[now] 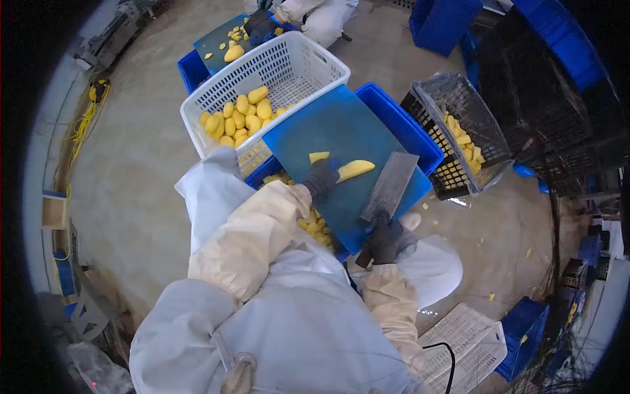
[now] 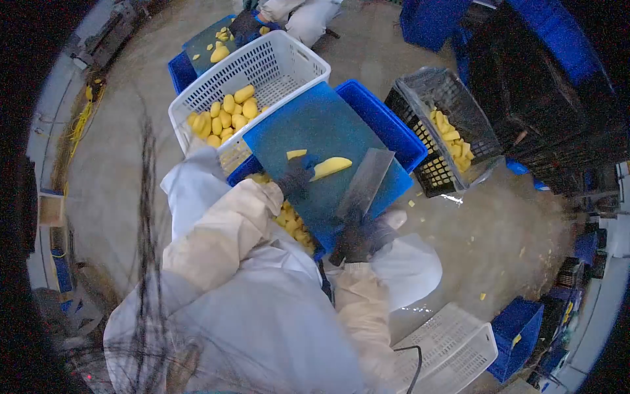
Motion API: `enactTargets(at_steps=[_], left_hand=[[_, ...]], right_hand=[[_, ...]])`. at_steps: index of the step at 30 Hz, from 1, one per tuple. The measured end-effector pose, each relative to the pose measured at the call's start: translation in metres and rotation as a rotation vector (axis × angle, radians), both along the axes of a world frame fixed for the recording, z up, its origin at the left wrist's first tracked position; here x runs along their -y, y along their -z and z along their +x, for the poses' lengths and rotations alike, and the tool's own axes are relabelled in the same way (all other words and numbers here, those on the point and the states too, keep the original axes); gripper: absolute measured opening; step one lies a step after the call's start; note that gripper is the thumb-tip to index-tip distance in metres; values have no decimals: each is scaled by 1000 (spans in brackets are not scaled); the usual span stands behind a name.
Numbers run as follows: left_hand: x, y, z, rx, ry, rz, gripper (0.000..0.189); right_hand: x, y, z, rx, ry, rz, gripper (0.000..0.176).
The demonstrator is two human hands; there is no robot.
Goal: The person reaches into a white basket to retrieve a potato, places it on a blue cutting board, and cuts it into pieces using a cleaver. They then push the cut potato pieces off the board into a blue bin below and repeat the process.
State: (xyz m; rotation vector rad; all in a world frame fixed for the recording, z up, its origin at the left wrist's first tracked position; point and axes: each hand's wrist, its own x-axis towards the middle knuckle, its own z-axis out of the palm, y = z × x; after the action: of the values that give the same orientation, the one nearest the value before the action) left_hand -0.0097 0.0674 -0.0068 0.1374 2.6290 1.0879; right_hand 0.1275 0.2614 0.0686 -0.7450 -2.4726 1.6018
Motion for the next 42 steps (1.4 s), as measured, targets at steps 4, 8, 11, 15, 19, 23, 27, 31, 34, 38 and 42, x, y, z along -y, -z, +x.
enactTargets(at_steps=[4,8,11,15,19,23,27,31,34,38,42], left_hand=[[12,18,6,-47,41,45,38],[4,4,20,-241,-70,-21,34],[0,-32,41,-353,-30,-121,39],[4,-35,40,-286,62,-259,42],[11,-4,37,-415,63,-260,42],[9,-23,34,-285,89,-243,43],[13,-13,34,-310,115,-271,45],[14,-6,35,-338,111,-243,46],[16,3,34,-383,116,-261,45],[16,2,37,-423,93,-212,40],[14,-13,35,-465,103,-223,31]], right_hand=[[-11,9,3,26,-78,-89,38],[-20,9,6,111,-330,419,40],[-16,4,3,69,-376,657,32],[-13,-6,5,-10,-399,784,26],[-18,-7,3,-9,-474,871,23],[-20,-12,0,88,-521,863,21],[-20,-11,1,103,-518,858,20],[-23,-8,0,91,-574,871,21],[-15,-24,-5,175,-601,866,21],[-18,-8,-23,197,-670,782,20],[-19,-16,-23,161,-636,772,19]])
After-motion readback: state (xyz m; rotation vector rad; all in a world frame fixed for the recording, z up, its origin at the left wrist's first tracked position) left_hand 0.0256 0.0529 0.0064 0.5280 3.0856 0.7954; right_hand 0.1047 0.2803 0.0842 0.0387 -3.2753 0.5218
